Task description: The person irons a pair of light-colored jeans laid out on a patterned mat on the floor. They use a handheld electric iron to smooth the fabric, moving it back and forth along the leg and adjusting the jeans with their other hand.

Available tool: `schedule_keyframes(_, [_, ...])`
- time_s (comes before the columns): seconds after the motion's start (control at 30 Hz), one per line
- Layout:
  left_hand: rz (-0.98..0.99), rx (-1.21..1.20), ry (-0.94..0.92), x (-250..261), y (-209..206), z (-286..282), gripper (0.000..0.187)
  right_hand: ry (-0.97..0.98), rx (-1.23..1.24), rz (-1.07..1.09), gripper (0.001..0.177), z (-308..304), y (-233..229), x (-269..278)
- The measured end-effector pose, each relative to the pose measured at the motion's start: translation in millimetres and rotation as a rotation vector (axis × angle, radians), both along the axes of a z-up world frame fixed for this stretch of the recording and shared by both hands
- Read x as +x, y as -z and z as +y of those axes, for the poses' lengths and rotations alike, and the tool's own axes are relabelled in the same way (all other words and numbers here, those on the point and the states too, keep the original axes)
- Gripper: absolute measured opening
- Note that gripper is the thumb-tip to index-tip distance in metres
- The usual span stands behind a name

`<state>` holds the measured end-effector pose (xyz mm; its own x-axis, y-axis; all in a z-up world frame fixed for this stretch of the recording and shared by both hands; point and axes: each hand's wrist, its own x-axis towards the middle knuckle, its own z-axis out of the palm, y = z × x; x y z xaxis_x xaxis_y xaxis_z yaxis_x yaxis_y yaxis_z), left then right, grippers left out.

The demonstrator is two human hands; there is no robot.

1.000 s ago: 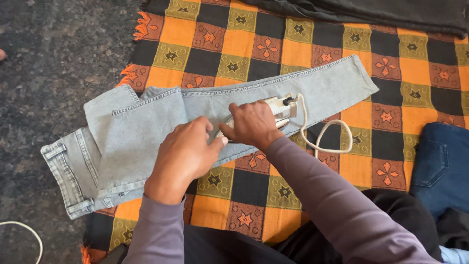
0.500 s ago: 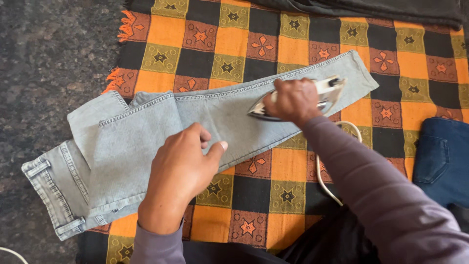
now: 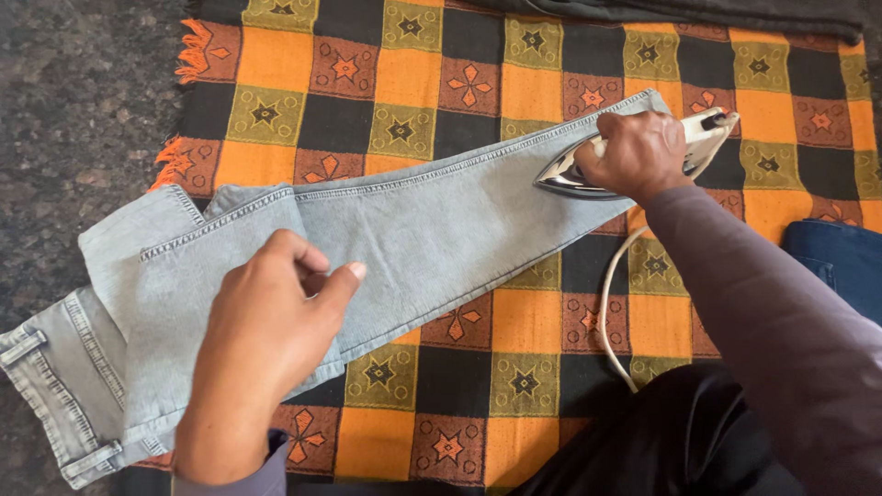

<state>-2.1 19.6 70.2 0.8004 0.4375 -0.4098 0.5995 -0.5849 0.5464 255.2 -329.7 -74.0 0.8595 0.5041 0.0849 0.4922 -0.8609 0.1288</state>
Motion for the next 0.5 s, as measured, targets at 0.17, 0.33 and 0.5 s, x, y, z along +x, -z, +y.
schedule_keyframes(0.17, [0.071, -0.013, 0.045, 5.6, -7.5, -11.3, 0.037, -0.001, 0.085, 0.036, 0.038, 6.8, -7.0, -11.4])
schedule_keyframes(0.33, [-0.033, -0.036, 0.049, 1.2, -9.7, -13.1, 0.037, -0.021, 0.111, 0.068, 0.039, 23.8, -16.0, -35.0])
schedule_keyframes(0.5, [-0.079, -0.025, 0.025, -5.4, -13.1, -6.9, 0.037, -0.032, 0.127, 0.072, 0.042, 48.9, -19.1, -64.1])
